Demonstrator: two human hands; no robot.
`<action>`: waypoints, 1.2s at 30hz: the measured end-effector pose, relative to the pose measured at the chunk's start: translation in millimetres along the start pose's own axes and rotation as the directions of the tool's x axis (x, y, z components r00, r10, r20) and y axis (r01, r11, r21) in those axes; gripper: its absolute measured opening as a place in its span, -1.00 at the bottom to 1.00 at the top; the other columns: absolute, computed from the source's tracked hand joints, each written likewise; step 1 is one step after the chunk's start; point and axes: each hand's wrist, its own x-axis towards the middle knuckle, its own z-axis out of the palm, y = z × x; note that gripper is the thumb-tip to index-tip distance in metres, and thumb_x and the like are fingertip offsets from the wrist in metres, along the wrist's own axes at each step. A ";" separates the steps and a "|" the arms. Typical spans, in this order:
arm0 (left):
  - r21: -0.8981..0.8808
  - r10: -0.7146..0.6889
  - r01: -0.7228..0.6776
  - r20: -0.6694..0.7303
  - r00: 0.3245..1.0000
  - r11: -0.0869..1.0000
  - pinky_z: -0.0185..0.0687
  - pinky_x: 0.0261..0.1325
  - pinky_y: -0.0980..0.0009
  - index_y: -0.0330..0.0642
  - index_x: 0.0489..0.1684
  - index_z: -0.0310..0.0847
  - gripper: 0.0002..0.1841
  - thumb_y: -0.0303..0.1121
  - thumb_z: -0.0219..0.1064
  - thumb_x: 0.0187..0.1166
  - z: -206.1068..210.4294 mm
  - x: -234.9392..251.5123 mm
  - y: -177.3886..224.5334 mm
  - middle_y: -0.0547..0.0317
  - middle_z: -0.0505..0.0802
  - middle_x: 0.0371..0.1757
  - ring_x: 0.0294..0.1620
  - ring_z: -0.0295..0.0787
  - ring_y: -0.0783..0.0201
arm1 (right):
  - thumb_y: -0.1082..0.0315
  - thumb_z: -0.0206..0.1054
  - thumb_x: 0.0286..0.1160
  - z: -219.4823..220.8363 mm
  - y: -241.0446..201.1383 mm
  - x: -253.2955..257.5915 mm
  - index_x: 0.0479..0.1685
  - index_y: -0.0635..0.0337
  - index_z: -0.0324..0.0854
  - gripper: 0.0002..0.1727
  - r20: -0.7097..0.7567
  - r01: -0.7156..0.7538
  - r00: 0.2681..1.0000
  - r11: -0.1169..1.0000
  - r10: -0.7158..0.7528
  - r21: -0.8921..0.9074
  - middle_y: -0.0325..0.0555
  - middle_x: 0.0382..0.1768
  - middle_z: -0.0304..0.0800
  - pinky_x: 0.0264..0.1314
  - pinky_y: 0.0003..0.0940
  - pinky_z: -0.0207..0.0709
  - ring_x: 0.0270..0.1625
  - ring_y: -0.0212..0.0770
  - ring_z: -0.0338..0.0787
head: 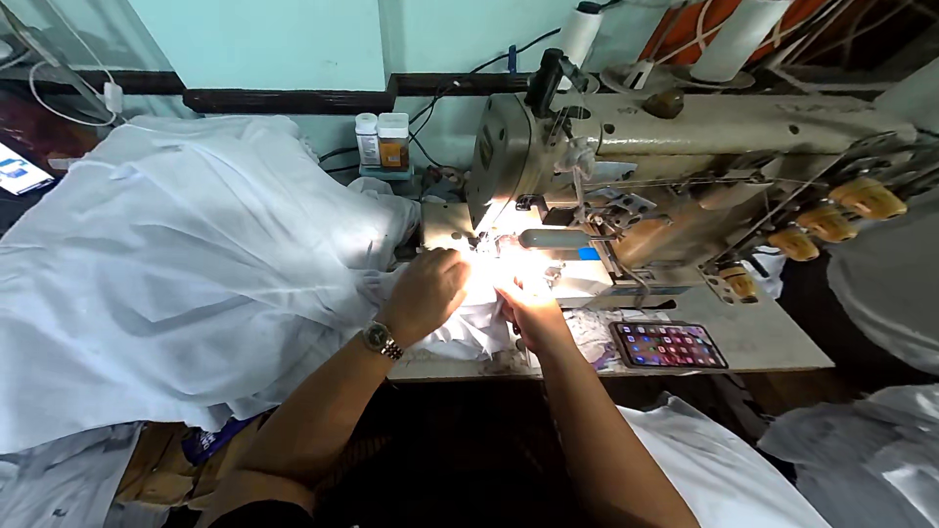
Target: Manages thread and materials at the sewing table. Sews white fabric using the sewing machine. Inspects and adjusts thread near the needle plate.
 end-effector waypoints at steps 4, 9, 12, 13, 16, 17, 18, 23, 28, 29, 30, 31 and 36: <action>0.074 0.102 -0.106 0.058 0.993 0.992 0.68 0.22 0.11 -0.24 -0.21 0.82 -0.87 -0.41 0.35 0.56 5.6 3.9 5.8 -0.01 0.84 -0.09 0.07 0.79 0.02 | 0.38 0.27 0.64 0.3 1.9 -0.1 -0.54 0.12 0.52 -0.71 -0.003 0.027 1.000 1.000 -0.027 0.005 -0.33 -0.74 0.48 -0.62 -0.57 0.33 -0.73 -0.48 0.39; 0.168 0.137 -0.158 0.128 0.982 0.973 0.69 0.10 0.09 -0.26 -0.32 0.79 -0.87 -0.43 0.36 0.55 2.7 9.2 12.5 -0.05 0.84 -0.20 -0.02 0.82 0.00 | 0.38 0.27 0.64 0.8 0.7 -0.1 -0.54 0.13 0.52 -0.71 -0.003 0.028 1.000 0.999 -0.028 -0.023 -0.33 -0.73 0.49 -0.58 -0.55 0.36 -0.71 -0.47 0.41; 0.190 0.138 -0.172 0.181 0.974 0.967 0.68 0.06 0.07 -0.26 -0.37 0.77 -0.86 -0.41 0.39 0.54 3.7 14.3 16.1 -0.06 0.82 -0.20 -0.05 0.81 -0.02 | 0.38 0.29 0.64 1.4 0.7 -0.9 -0.54 0.13 0.53 -0.72 -0.024 0.030 0.999 0.998 -0.031 -0.057 -0.33 -0.71 0.52 -0.55 -0.53 0.40 -0.67 -0.47 0.46; 0.194 0.135 -0.176 0.207 0.969 0.965 0.68 0.06 0.08 -0.26 -0.38 0.77 -0.85 -0.38 0.40 0.54 4.6 16.4 16.5 -0.07 0.82 -0.19 -0.04 0.81 -0.02 | 0.38 0.30 0.64 1.7 0.8 -1.1 -0.54 0.13 0.53 -0.72 -0.028 0.032 0.999 0.997 -0.034 -0.066 -0.33 -0.70 0.53 -0.54 -0.53 0.43 -0.66 -0.46 0.48; 0.175 0.091 -0.128 0.207 0.974 0.976 0.69 0.09 0.04 -0.28 -0.34 0.77 -0.81 -0.31 0.47 0.45 7.5 19.8 11.4 -0.10 0.84 -0.12 0.03 0.81 -0.05 | 0.36 0.29 0.66 1.5 0.4 -1.2 -0.54 0.14 0.52 -0.70 -0.010 0.042 0.999 0.996 -0.042 -0.077 -0.31 -0.70 0.51 -0.53 -0.51 0.42 -0.66 -0.45 0.47; 0.154 0.036 -0.062 0.166 0.985 0.986 0.70 0.10 0.01 -0.33 -0.26 0.77 -0.81 -0.35 0.48 0.38 7.3 19.5 7.0 -0.12 0.83 -0.09 0.04 0.81 -0.07 | 0.37 0.28 0.66 0.9 0.1 -1.0 -0.53 0.15 0.52 -0.70 0.002 0.044 0.999 0.996 -0.044 -0.083 -0.30 -0.69 0.52 -0.53 -0.51 0.43 -0.65 -0.45 0.47; 0.133 -0.041 0.026 0.106 0.994 0.991 0.72 0.09 -0.01 -0.36 -0.18 0.76 -0.81 -0.42 0.46 0.37 5.5 18.6 1.8 -0.14 0.81 -0.08 0.03 0.80 -0.10 | 0.38 0.27 0.67 0.3 -0.1 -0.7 -0.52 0.16 0.53 -0.71 0.008 0.046 0.999 0.995 -0.045 -0.089 -0.29 -0.68 0.53 -0.52 -0.50 0.44 -0.64 -0.44 0.48; -0.007 -0.233 0.235 -0.141 0.962 0.972 0.74 -0.17 0.20 -0.30 -0.28 0.70 -0.95 -0.49 0.36 0.46 -11.7 11.0 -11.7 -0.04 0.78 -0.16 -0.24 0.76 0.12 | 0.38 0.26 0.67 -1.1 0.4 -1.7 -0.52 0.15 0.52 -0.71 0.009 0.036 0.999 0.996 -0.035 -0.086 -0.29 -0.67 0.54 -0.52 -0.52 0.44 -0.64 -0.44 0.49; 0.025 -0.018 0.018 0.017 1.000 1.000 0.70 0.21 0.13 -0.26 -0.19 0.81 -0.82 -0.41 0.27 0.58 -6.0 5.9 0.8 0.01 0.85 -0.08 0.06 0.80 0.07 | 0.38 0.26 0.67 0.9 -0.4 -1.2 -0.52 0.14 0.51 -0.71 -0.001 0.037 0.999 0.995 -0.037 -0.091 -0.31 -0.71 0.48 -0.58 -0.53 0.35 -0.69 -0.45 0.41; 0.044 0.012 -0.015 0.050 0.999 0.999 0.68 0.24 0.12 -0.24 -0.18 0.82 -0.83 -0.41 0.28 0.57 -4.4 6.2 2.4 0.02 0.84 -0.07 0.08 0.79 0.06 | 0.38 0.27 0.66 1.0 0.0 -1.3 -0.52 0.14 0.51 -0.71 -0.002 0.040 0.999 0.995 -0.040 -0.089 -0.30 -0.71 0.48 -0.58 -0.53 0.35 -0.69 -0.45 0.41; 0.061 0.034 -0.038 0.075 0.997 0.997 0.67 0.25 0.10 -0.24 -0.17 0.82 -0.84 -0.41 0.30 0.57 -3.4 6.9 3.6 0.01 0.84 -0.07 0.09 0.79 0.05 | 0.38 0.27 0.67 0.8 0.4 -1.4 -0.52 0.14 0.51 -0.71 0.000 0.041 0.999 0.995 -0.041 -0.090 -0.30 -0.71 0.49 -0.56 -0.53 0.38 -0.68 -0.45 0.43; 0.074 0.048 -0.055 0.094 0.994 0.996 0.68 0.23 0.10 -0.23 -0.21 0.82 -0.85 -0.41 0.32 0.57 -2.3 8.0 4.2 0.02 0.84 -0.09 0.07 0.80 0.04 | 0.38 0.27 0.67 0.2 0.4 -1.3 -0.50 0.15 0.52 -0.72 0.006 0.039 0.999 0.995 -0.039 -0.096 -0.30 -0.69 0.51 -0.54 -0.51 0.42 -0.67 -0.44 0.45; 0.115 0.083 -0.104 0.174 0.981 0.988 0.68 0.12 0.07 -0.24 -0.35 0.77 -0.88 -0.43 0.36 0.55 -0.6 13.3 3.7 -0.01 0.81 -0.19 -0.01 0.79 0.01 | 0.39 0.27 0.66 -1.5 1.5 -0.1 -0.46 0.16 0.53 -0.76 0.026 0.043 0.999 0.993 -0.041 -0.110 -0.30 -0.67 0.51 -0.53 -0.52 0.42 -0.65 -0.45 0.45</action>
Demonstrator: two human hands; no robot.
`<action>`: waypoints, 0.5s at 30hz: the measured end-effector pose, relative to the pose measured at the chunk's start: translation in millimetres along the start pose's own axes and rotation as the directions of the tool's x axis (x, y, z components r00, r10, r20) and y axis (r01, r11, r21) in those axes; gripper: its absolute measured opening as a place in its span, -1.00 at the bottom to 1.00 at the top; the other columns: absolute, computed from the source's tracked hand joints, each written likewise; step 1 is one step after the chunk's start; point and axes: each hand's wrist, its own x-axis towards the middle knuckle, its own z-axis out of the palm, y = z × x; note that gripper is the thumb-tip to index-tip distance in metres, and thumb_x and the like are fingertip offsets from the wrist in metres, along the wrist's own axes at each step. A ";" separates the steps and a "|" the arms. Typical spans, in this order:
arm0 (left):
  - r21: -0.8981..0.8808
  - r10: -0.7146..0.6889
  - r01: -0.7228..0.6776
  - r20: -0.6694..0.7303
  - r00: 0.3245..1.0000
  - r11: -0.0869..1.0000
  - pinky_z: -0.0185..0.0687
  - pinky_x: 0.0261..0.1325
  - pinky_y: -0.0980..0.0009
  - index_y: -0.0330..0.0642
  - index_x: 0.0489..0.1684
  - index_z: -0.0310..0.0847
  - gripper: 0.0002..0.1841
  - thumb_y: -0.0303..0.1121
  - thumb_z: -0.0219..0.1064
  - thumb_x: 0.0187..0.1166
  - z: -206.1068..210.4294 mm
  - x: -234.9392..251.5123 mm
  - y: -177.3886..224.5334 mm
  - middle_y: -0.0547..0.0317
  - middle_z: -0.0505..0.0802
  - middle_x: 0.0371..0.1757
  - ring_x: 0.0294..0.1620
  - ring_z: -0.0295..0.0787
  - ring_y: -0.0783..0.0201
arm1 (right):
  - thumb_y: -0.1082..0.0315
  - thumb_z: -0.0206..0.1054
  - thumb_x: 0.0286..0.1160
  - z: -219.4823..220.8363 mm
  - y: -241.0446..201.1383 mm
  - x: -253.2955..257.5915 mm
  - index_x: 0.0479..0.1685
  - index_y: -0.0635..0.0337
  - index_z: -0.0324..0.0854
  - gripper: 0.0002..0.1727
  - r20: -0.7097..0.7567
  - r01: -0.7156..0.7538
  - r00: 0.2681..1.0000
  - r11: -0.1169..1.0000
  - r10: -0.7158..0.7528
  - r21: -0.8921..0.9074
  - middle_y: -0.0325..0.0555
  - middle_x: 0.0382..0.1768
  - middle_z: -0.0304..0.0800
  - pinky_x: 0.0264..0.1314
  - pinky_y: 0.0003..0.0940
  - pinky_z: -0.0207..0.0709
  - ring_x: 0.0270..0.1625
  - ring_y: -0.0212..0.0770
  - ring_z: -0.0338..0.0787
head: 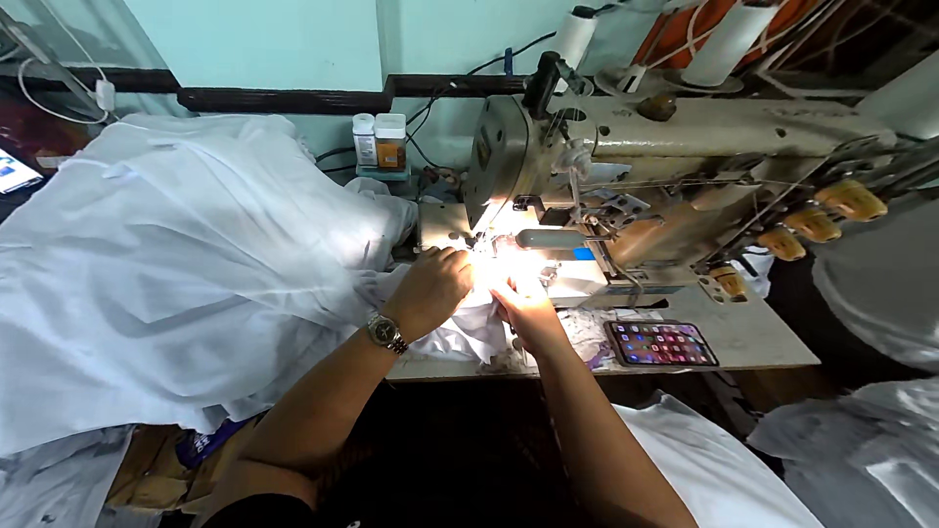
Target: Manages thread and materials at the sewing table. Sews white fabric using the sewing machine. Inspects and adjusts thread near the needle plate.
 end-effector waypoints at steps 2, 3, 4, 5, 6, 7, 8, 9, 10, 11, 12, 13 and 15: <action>0.016 0.009 -0.009 0.006 1.000 1.000 0.67 0.09 0.07 -0.24 -0.40 0.74 -0.86 -0.44 0.34 0.56 -0.2 0.6 0.5 -0.01 0.80 -0.22 -0.03 0.79 0.01 | 0.38 0.26 0.66 0.0 0.9 -0.2 -0.48 0.14 0.53 -0.75 0.003 0.011 1.000 1.000 -0.011 0.003 -0.31 -0.68 0.51 -0.54 -0.52 0.40 -0.67 -0.45 0.44; 0.023 0.012 -0.013 0.015 1.000 1.000 0.68 0.10 0.07 -0.25 -0.41 0.73 -0.85 -0.44 0.33 0.57 -1.1 1.0 1.3 -0.01 0.80 -0.22 -0.02 0.79 0.01 | 0.38 0.26 0.67 -0.1 1.0 -0.5 -0.47 0.14 0.54 -0.75 0.006 0.017 1.000 1.000 -0.017 0.003 -0.31 -0.68 0.52 -0.54 -0.53 0.40 -0.66 -0.45 0.45; 0.032 0.019 -0.020 0.025 0.999 0.999 0.68 0.11 0.07 -0.25 -0.41 0.73 -0.85 -0.44 0.33 0.57 -2.4 1.4 2.3 -0.02 0.81 -0.21 -0.01 0.80 0.00 | 0.38 0.25 0.67 -0.2 1.4 -0.7 -0.47 0.14 0.55 -0.75 0.010 0.032 0.999 0.999 -0.032 0.004 -0.31 -0.67 0.54 -0.54 -0.52 0.43 -0.66 -0.45 0.47; 0.040 0.031 -0.033 0.031 0.999 0.999 0.69 0.11 0.06 -0.26 -0.40 0.75 -0.85 -0.45 0.33 0.57 -3.7 2.2 3.3 -0.04 0.83 -0.20 0.00 0.81 -0.01 | 0.38 0.25 0.67 -0.4 2.0 -0.7 -0.46 0.15 0.56 -0.76 0.018 0.047 0.999 0.999 -0.047 0.003 -0.30 -0.66 0.55 -0.53 -0.50 0.44 -0.64 -0.45 0.49; 0.050 0.046 -0.048 0.040 0.998 0.998 0.69 0.10 0.06 -0.27 -0.38 0.75 -0.85 -0.46 0.32 0.57 -4.9 3.1 4.0 -0.05 0.83 -0.18 0.00 0.82 -0.02 | 0.38 0.25 0.67 -0.4 2.2 -0.8 -0.44 0.16 0.58 -0.76 0.022 0.058 0.998 0.998 -0.058 0.001 -0.30 -0.66 0.55 -0.53 -0.51 0.43 -0.64 -0.45 0.49; 0.061 0.064 -0.067 0.048 0.997 0.996 0.69 0.08 0.06 -0.28 -0.38 0.75 -0.85 -0.47 0.31 0.58 -6.1 4.4 4.6 -0.06 0.84 -0.18 -0.01 0.82 -0.02 | 0.39 0.25 0.67 -0.3 2.2 -1.0 -0.43 0.16 0.58 -0.77 0.023 0.061 0.998 0.998 -0.061 -0.002 -0.30 -0.66 0.56 -0.54 -0.52 0.42 -0.64 -0.46 0.48; 0.078 0.078 -0.083 0.060 0.995 0.994 0.69 0.07 0.07 -0.29 -0.39 0.75 -0.84 -0.48 0.30 0.59 -7.3 5.9 5.4 -0.07 0.84 -0.16 -0.01 0.82 -0.01 | 0.39 0.25 0.66 -0.1 2.1 -0.9 -0.44 0.16 0.58 -0.77 0.022 0.061 0.998 0.998 -0.061 -0.002 -0.31 -0.67 0.55 -0.55 -0.54 0.40 -0.66 -0.47 0.46; 0.096 0.088 -0.095 0.072 0.993 0.991 0.68 0.05 0.09 -0.28 -0.41 0.75 -0.82 -0.47 0.29 0.60 -7.7 7.6 6.3 -0.07 0.83 -0.16 -0.02 0.82 -0.01 | 0.40 0.25 0.66 -0.1 2.1 -0.7 -0.46 0.16 0.57 -0.76 0.021 0.060 0.998 0.998 -0.060 0.000 -0.32 -0.68 0.54 -0.56 -0.54 0.38 -0.66 -0.48 0.45; 0.115 0.093 -0.103 0.087 0.992 0.988 0.68 0.04 0.10 -0.27 -0.43 0.74 -0.81 -0.47 0.29 0.60 -7.6 9.4 7.4 -0.08 0.82 -0.17 -0.03 0.81 -0.01 | 0.40 0.26 0.65 -0.4 2.2 -0.4 -0.48 0.15 0.56 -0.75 0.022 0.059 0.998 0.998 -0.059 0.000 -0.32 -0.68 0.52 -0.56 -0.54 0.37 -0.66 -0.47 0.44; 0.131 0.094 -0.107 0.101 0.990 0.986 0.69 0.04 0.10 -0.27 -0.46 0.73 -0.81 -0.46 0.30 0.59 -6.8 11.1 8.3 -0.10 0.83 -0.16 -0.03 0.82 -0.02 | 0.39 0.26 0.65 -0.9 2.1 -0.1 -0.49 0.15 0.56 -0.74 0.025 0.058 0.998 0.998 -0.058 -0.002 -0.32 -0.68 0.52 -0.55 -0.53 0.37 -0.66 -0.46 0.44; 0.139 0.092 -0.108 0.118 0.989 0.984 0.69 0.05 0.08 -0.27 -0.47 0.73 -0.81 -0.44 0.32 0.58 -5.2 12.4 8.3 -0.11 0.82 -0.17 -0.03 0.81 -0.03 | 0.39 0.26 0.65 -1.5 2.2 0.4 -0.50 0.15 0.56 -0.74 0.029 0.057 0.998 0.998 -0.057 -0.003 -0.31 -0.68 0.52 -0.55 -0.53 0.38 -0.66 -0.46 0.45; 0.142 0.093 -0.111 0.128 0.987 0.984 0.68 0.06 0.07 -0.27 -0.47 0.72 -0.81 -0.40 0.35 0.56 -2.4 13.0 7.0 -0.12 0.82 -0.16 -0.01 0.81 -0.05 | 0.39 0.26 0.66 -2.1 2.4 0.9 -0.48 0.15 0.56 -0.74 0.035 0.053 0.998 0.999 -0.053 -0.001 -0.30 -0.67 0.53 -0.54 -0.53 0.39 -0.65 -0.45 0.45; 0.133 0.082 -0.098 0.117 0.990 0.986 0.68 0.13 0.04 -0.29 -0.38 0.76 -0.79 -0.29 0.42 0.50 4.6 11.9 1.7 -0.15 0.84 -0.05 0.08 0.81 -0.07 | 0.39 0.25 0.67 -2.7 2.1 1.4 -0.46 0.17 0.57 -0.75 0.045 0.048 0.998 0.999 -0.048 0.001 -0.29 -0.67 0.55 -0.53 -0.53 0.40 -0.65 -0.45 0.46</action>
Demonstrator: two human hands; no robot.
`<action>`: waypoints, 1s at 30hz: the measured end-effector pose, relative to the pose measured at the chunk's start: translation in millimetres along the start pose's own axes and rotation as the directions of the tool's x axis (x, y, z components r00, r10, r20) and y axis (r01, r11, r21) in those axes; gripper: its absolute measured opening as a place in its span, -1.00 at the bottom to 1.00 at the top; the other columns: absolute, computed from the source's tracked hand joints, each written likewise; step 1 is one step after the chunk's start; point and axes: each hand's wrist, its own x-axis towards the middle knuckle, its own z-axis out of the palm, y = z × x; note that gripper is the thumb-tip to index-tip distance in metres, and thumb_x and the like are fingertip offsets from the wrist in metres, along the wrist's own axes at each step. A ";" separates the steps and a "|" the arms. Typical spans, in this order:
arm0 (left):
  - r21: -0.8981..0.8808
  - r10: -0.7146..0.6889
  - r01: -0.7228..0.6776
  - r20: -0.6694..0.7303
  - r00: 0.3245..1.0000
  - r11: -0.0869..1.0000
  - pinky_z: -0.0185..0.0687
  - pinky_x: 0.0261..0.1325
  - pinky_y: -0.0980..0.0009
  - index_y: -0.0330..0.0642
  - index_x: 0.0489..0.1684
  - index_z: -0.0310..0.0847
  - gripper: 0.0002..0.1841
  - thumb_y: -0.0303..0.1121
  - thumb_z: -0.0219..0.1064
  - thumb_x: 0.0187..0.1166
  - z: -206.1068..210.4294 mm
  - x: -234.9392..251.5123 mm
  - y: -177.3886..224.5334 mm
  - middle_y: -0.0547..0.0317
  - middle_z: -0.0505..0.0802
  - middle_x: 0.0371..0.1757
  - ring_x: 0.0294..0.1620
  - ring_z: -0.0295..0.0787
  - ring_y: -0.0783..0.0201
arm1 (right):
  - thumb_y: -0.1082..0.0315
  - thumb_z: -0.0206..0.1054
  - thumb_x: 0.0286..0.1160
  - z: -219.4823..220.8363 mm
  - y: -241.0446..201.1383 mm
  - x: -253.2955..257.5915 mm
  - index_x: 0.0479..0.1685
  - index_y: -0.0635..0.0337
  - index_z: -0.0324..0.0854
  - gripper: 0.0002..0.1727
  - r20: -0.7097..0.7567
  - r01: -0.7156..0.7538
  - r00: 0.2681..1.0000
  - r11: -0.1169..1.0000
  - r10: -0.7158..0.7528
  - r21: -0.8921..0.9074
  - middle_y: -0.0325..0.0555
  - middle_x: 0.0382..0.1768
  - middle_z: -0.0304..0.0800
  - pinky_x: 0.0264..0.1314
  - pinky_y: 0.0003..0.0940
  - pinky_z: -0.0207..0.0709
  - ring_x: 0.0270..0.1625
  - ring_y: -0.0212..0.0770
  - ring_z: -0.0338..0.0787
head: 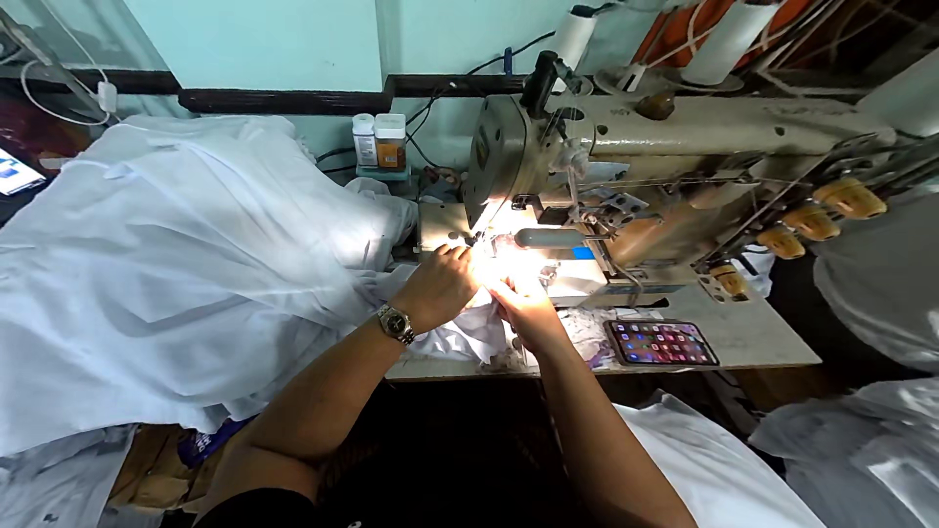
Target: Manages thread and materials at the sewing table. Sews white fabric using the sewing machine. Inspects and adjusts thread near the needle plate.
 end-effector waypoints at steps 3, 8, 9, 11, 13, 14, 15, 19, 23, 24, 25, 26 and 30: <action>-0.128 -0.138 0.132 -0.034 0.990 0.983 0.68 0.19 0.00 -0.42 -0.11 0.74 -0.69 -0.31 0.48 0.36 3.3 -4.1 -7.2 -0.20 0.82 0.03 0.11 0.80 -0.11 | 0.38 0.25 0.68 -0.2 -0.8 0.1 -0.46 0.16 0.56 -0.75 0.000 -0.018 1.000 1.000 0.018 -0.011 -0.30 -0.66 0.53 -0.52 -0.53 0.42 -0.64 -0.46 0.47; -0.230 -0.269 0.243 -0.088 0.959 0.942 0.69 0.04 0.04 -0.31 -0.30 0.65 -0.84 -0.44 0.45 0.25 6.9 -13.9 -19.9 -0.10 0.75 -0.17 -0.07 0.76 -0.07 | 0.39 0.25 0.69 1.2 -2.7 -0.5 -0.42 0.18 0.57 -0.77 -0.013 -0.024 1.000 0.999 0.023 -0.045 -0.28 -0.62 0.57 -0.46 -0.49 0.50 -0.59 -0.43 0.54; -0.233 -0.274 0.246 -0.096 0.957 0.941 0.69 0.03 0.04 -0.30 -0.33 0.65 -0.85 -0.44 0.45 0.25 7.6 -14.8 -20.0 -0.09 0.75 -0.18 -0.08 0.76 -0.06 | 0.39 0.24 0.69 1.6 -2.8 -0.5 -0.43 0.17 0.56 -0.77 -0.016 -0.025 1.000 0.998 0.024 -0.051 -0.29 -0.63 0.56 -0.47 -0.51 0.48 -0.60 -0.44 0.52; -0.256 -0.298 0.262 -0.115 0.948 0.931 0.69 0.06 0.05 -0.30 -0.31 0.66 -0.86 -0.44 0.44 0.28 7.8 -15.8 -18.3 -0.07 0.75 -0.18 -0.08 0.76 -0.04 | 0.39 0.24 0.69 1.6 -2.3 -0.3 -0.44 0.16 0.55 -0.75 -0.015 -0.025 1.000 0.999 0.025 -0.048 -0.29 -0.64 0.53 -0.50 -0.52 0.44 -0.62 -0.45 0.48; -0.291 -0.323 0.271 -0.150 0.934 0.918 0.71 0.03 0.08 -0.30 -0.27 0.69 -0.90 -0.47 0.37 0.36 4.8 -16.3 -15.4 -0.05 0.76 -0.19 -0.11 0.76 0.00 | 0.39 0.24 0.68 1.4 -2.3 -0.4 -0.46 0.15 0.54 -0.74 -0.024 -0.030 0.999 0.999 0.029 -0.042 -0.30 -0.66 0.52 -0.52 -0.52 0.42 -0.63 -0.45 0.47; -0.302 -0.328 0.268 -0.169 0.929 0.915 0.71 0.02 0.10 -0.30 -0.25 0.70 -0.90 -0.48 0.33 0.41 2.9 -16.7 -13.6 -0.04 0.76 -0.18 -0.11 0.76 0.03 | 0.39 0.24 0.68 1.5 -2.1 -0.6 -0.47 0.16 0.54 -0.74 -0.030 -0.032 0.999 0.999 0.031 -0.033 -0.30 -0.67 0.51 -0.52 -0.52 0.41 -0.64 -0.45 0.46; -0.306 -0.327 0.263 -0.181 0.928 0.915 0.72 0.07 0.11 -0.31 -0.19 0.73 -0.88 -0.48 0.31 0.46 0.9 -18.0 -11.6 -0.03 0.78 -0.14 -0.06 0.78 0.04 | 0.39 0.24 0.68 1.6 -2.1 -0.9 -0.46 0.16 0.55 -0.75 -0.033 -0.035 0.999 0.999 0.034 -0.030 -0.29 -0.66 0.52 -0.53 -0.52 0.42 -0.64 -0.45 0.47; -0.236 -0.208 0.160 -0.197 0.958 0.959 0.67 0.25 0.11 -0.27 -0.13 0.78 -0.84 -0.41 0.32 0.53 -0.3 -25.5 -4.8 -0.02 0.82 -0.05 0.09 0.78 0.04 | 0.40 0.24 0.68 3.6 -4.7 -1.1 -0.43 0.19 0.56 -0.77 -0.058 -0.055 0.997 0.998 0.054 -0.011 -0.28 -0.62 0.59 -0.48 -0.50 0.50 -0.60 -0.43 0.55; -0.149 -0.126 0.099 -0.184 0.975 0.984 0.67 0.23 0.05 -0.24 -0.23 0.81 -0.88 -0.39 0.38 0.51 4.3 -26.4 1.5 -0.02 0.84 -0.11 0.07 0.80 0.00 | 0.41 0.24 0.68 5.1 -4.5 -1.9 -0.41 0.19 0.56 -0.78 -0.072 -0.059 0.996 0.998 0.059 0.001 -0.29 -0.62 0.59 -0.47 -0.50 0.51 -0.59 -0.44 0.56; -0.136 -0.127 0.103 -0.181 0.975 0.985 0.67 0.23 0.04 -0.24 -0.24 0.81 -0.88 -0.39 0.39 0.51 5.3 -26.0 2.5 -0.04 0.84 -0.11 0.07 0.81 -0.01 | 0.41 0.24 0.67 5.5 -4.6 -1.8 -0.43 0.18 0.55 -0.78 -0.076 -0.055 0.996 0.998 0.055 0.000 -0.30 -0.65 0.57 -0.51 -0.52 0.46 -0.63 -0.46 0.52; -0.123 -0.129 0.108 -0.179 0.975 0.987 0.67 0.21 0.03 -0.24 -0.25 0.81 -0.88 -0.39 0.39 0.52 6.7 -25.4 3.3 -0.05 0.85 -0.12 0.07 0.81 -0.02 | 0.41 0.25 0.66 5.4 -4.5 -1.6 -0.44 0.18 0.55 -0.77 -0.077 -0.053 0.996 0.999 0.053 0.003 -0.30 -0.66 0.56 -0.53 -0.52 0.44 -0.64 -0.46 0.50; -0.116 -0.131 0.111 -0.182 0.975 0.987 0.67 0.19 0.03 -0.25 -0.26 0.81 -0.87 -0.38 0.39 0.52 8.3 -24.6 4.0 -0.06 0.85 -0.12 0.07 0.82 -0.03 | 0.41 0.24 0.66 5.2 -4.4 -1.7 -0.44 0.18 0.55 -0.78 -0.076 -0.052 0.996 0.999 0.053 0.010 -0.30 -0.66 0.56 -0.52 -0.52 0.45 -0.63 -0.45 0.50; -0.107 -0.148 0.132 -0.158 0.976 0.985 0.66 0.18 0.03 -0.26 -0.28 0.77 -0.84 -0.33 0.41 0.50 12.1 -20.1 5.5 -0.07 0.82 -0.13 0.05 0.80 -0.04 | 0.41 0.24 0.68 5.2 -4.5 -0.9 -0.44 0.18 0.55 -0.77 -0.068 -0.060 0.996 0.998 0.061 0.021 -0.28 -0.63 0.59 -0.46 -0.48 0.52 -0.59 -0.43 0.57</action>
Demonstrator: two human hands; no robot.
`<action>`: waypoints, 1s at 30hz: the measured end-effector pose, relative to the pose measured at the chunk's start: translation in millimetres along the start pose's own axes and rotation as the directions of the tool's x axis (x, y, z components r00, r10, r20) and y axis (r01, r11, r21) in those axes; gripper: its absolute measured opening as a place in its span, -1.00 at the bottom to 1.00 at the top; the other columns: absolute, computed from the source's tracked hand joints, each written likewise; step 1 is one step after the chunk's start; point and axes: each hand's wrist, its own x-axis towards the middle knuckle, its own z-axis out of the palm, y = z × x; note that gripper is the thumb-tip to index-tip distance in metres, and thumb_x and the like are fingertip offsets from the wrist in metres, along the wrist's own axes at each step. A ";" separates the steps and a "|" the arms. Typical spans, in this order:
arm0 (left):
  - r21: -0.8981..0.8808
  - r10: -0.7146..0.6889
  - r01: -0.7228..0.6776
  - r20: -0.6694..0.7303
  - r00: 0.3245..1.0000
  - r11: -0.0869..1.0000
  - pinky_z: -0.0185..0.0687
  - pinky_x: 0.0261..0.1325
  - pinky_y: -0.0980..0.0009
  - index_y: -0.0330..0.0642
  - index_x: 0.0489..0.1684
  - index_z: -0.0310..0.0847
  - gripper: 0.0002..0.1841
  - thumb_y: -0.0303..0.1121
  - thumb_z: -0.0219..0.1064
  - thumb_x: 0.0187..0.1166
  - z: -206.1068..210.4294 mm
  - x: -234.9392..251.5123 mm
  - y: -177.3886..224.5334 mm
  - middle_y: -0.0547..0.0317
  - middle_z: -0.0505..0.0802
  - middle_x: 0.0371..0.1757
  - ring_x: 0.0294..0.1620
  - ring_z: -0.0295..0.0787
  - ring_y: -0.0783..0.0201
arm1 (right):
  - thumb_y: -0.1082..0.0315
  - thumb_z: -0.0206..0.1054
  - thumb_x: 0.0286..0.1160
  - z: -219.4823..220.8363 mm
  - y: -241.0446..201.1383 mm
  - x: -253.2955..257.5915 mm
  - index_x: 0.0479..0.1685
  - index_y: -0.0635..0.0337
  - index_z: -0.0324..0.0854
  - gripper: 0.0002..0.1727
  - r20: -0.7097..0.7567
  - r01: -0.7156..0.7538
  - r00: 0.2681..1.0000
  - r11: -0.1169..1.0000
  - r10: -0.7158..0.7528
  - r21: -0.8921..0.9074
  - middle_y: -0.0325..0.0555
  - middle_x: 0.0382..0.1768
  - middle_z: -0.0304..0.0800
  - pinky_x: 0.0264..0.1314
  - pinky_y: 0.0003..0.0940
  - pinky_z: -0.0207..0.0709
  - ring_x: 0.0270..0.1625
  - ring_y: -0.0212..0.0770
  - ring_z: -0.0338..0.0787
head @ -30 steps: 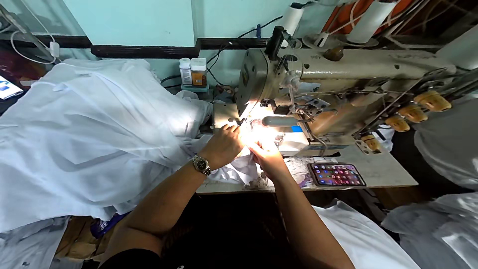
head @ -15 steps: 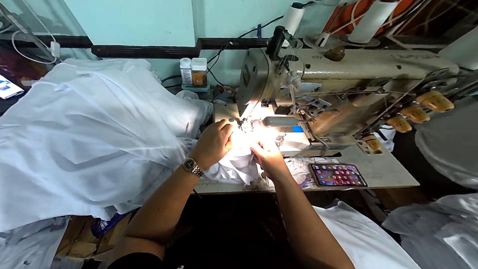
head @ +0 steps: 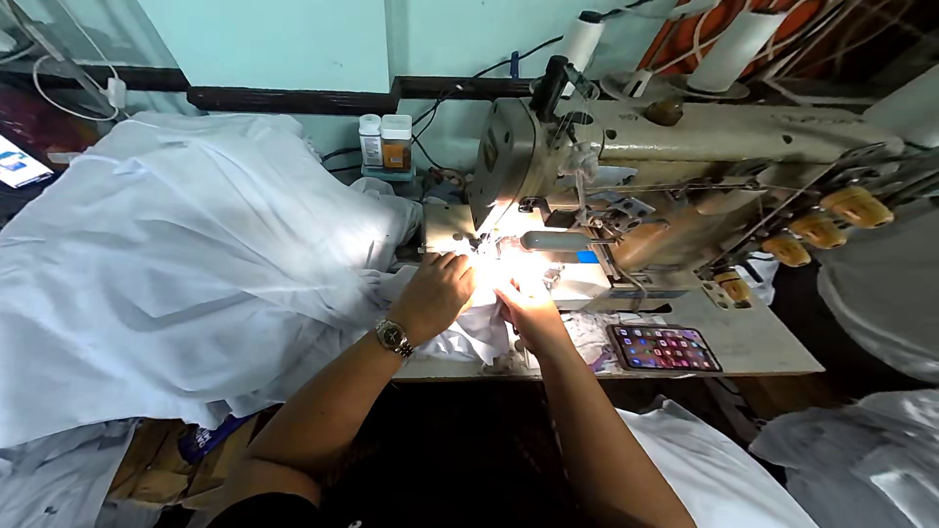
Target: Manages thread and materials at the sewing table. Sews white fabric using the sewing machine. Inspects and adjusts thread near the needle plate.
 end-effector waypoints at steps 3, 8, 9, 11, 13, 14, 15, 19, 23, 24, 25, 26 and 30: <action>0.001 0.007 -0.007 -0.014 1.000 1.000 0.66 0.10 0.05 -0.24 -0.40 0.73 -0.77 -0.23 0.42 0.43 3.1 2.4 0.7 -0.05 0.82 -0.18 -0.01 0.80 -0.02 | 0.41 0.25 0.66 -0.1 1.3 0.9 -0.46 0.17 0.55 -0.76 0.001 0.006 1.000 1.000 -0.006 0.000 -0.29 -0.65 0.58 -0.47 -0.50 0.50 -0.60 -0.44 0.56; -0.051 -0.061 0.060 -0.025 0.998 0.997 0.66 0.16 0.03 -0.30 -0.41 0.70 -0.76 -0.25 0.45 0.33 4.1 0.4 -4.2 -0.11 0.82 -0.16 0.00 0.81 -0.05 | 0.41 0.25 0.67 -0.1 0.5 0.7 -0.46 0.17 0.54 -0.76 0.001 -0.008 1.000 1.000 0.008 0.007 -0.29 -0.65 0.57 -0.49 -0.51 0.49 -0.61 -0.44 0.55; -0.066 -0.082 0.080 -0.031 0.996 0.995 0.67 0.11 0.05 -0.31 -0.41 0.69 -0.78 -0.29 0.45 0.32 3.8 0.2 -6.7 -0.10 0.80 -0.18 -0.03 0.80 -0.05 | 0.42 0.25 0.67 -0.2 1.0 1.0 -0.46 0.17 0.54 -0.76 0.001 -0.006 1.000 1.000 0.006 0.014 -0.29 -0.65 0.57 -0.48 -0.51 0.51 -0.61 -0.44 0.55; -0.120 -0.160 0.155 -0.035 0.986 0.981 0.69 0.09 0.07 -0.32 -0.37 0.69 -0.84 -0.37 0.41 0.32 2.0 -0.4 -10.3 -0.07 0.78 -0.20 -0.05 0.79 -0.03 | 0.42 0.25 0.67 -0.7 2.1 1.0 -0.44 0.17 0.55 -0.77 0.007 0.005 1.000 1.000 -0.005 0.027 -0.29 -0.64 0.58 -0.46 -0.49 0.54 -0.61 -0.43 0.55; -0.230 -0.246 0.221 -0.084 0.966 0.948 0.72 -0.03 0.12 -0.31 -0.35 0.70 -0.89 -0.43 0.38 0.33 1.7 -1.4 -13.5 -0.02 0.77 -0.24 -0.17 0.77 0.05 | 0.41 0.25 0.65 -0.6 1.9 1.5 -0.43 0.18 0.57 -0.79 0.007 0.013 1.000 1.000 -0.013 0.026 -0.28 -0.64 0.57 -0.50 -0.50 0.49 -0.62 -0.43 0.53; -0.287 -0.273 0.231 -0.116 0.955 0.930 0.72 -0.13 0.19 -0.30 -0.35 0.70 -0.90 -0.44 0.36 0.36 1.7 -1.8 -14.2 0.02 0.76 -0.27 -0.24 0.74 0.12 | 0.42 0.24 0.65 -0.7 1.3 1.7 -0.43 0.18 0.56 -0.78 0.008 0.013 1.000 1.000 -0.013 0.024 -0.29 -0.65 0.57 -0.51 -0.50 0.48 -0.63 -0.43 0.52; -0.343 -0.293 0.231 -0.138 0.946 0.910 0.70 -0.21 0.26 -0.29 -0.35 0.68 -0.91 -0.45 0.33 0.37 1.1 -2.2 -13.9 0.06 0.74 -0.29 -0.30 0.71 0.19 | 0.41 0.24 0.65 -0.8 0.6 1.4 -0.44 0.17 0.56 -0.78 0.008 0.010 1.000 1.000 -0.011 0.018 -0.29 -0.65 0.56 -0.50 -0.50 0.48 -0.63 -0.43 0.52; -0.547 -0.331 0.220 -0.111 0.937 0.807 0.61 -0.29 0.47 -0.27 -0.31 0.67 -0.93 -0.49 0.30 0.39 -9.4 -1.1 -8.9 0.14 0.72 -0.32 -0.34 0.65 0.36 | 0.40 0.24 0.67 0.3 0.3 0.8 -0.44 0.18 0.57 -0.77 0.001 0.007 1.000 1.000 -0.007 0.000 -0.28 -0.65 0.57 -0.51 -0.51 0.49 -0.62 -0.44 0.53; -0.514 -0.297 0.252 -0.007 0.955 0.820 0.72 -0.09 0.36 -0.27 -0.08 0.72 -0.83 -0.51 0.36 0.42 -7.9 0.4 -9.4 0.08 0.79 -0.15 -0.19 0.74 0.28 | 0.38 0.24 0.67 -0.5 2.1 1.8 -0.44 0.17 0.56 -0.77 0.009 0.026 1.000 0.999 -0.025 -0.038 -0.30 -0.64 0.57 -0.50 -0.49 0.48 -0.61 -0.44 0.53; -0.496 -0.290 0.254 0.004 0.957 0.830 0.73 -0.04 0.33 -0.28 -0.01 0.73 -0.77 -0.52 0.38 0.40 -6.7 0.8 -9.3 0.06 0.80 -0.10 -0.15 0.75 0.26 | 0.38 0.24 0.68 -0.9 1.9 1.7 -0.43 0.18 0.57 -0.77 0.011 0.023 1.000 0.999 -0.023 -0.045 -0.29 -0.62 0.60 -0.47 -0.48 0.53 -0.59 -0.43 0.57; -0.471 -0.277 0.250 0.012 0.961 0.846 0.74 0.00 0.30 -0.27 0.06 0.73 -0.72 -0.52 0.40 0.39 -5.5 1.0 -9.5 0.05 0.81 -0.03 -0.11 0.77 0.24 | 0.38 0.24 0.68 -0.8 1.6 1.5 -0.44 0.17 0.57 -0.76 0.009 0.024 1.000 0.998 -0.024 -0.051 -0.29 -0.63 0.60 -0.47 -0.48 0.52 -0.59 -0.43 0.57; -0.441 -0.256 0.238 0.019 0.967 0.865 0.76 0.02 0.25 -0.28 0.12 0.73 -0.67 -0.52 0.41 0.36 -5.3 1.4 -9.5 0.03 0.81 0.03 -0.07 0.78 0.21 | 0.38 0.25 0.67 -0.6 1.2 1.2 -0.44 0.17 0.58 -0.76 0.006 0.028 1.000 0.998 -0.028 -0.051 -0.29 -0.64 0.59 -0.49 -0.49 0.50 -0.60 -0.44 0.55; -0.294 -0.129 0.129 0.022 0.991 0.947 0.77 0.04 0.15 -0.31 0.17 0.74 -0.65 -0.53 0.42 0.37 -6.4 2.2 -7.4 -0.07 0.78 0.12 -0.02 0.80 0.08 | 0.37 0.24 0.68 -0.7 -1.5 0.3 -0.43 0.18 0.58 -0.76 0.020 0.026 1.000 0.998 -0.025 -0.059 -0.30 -0.65 0.56 -0.53 -0.53 0.42 -0.63 -0.46 0.49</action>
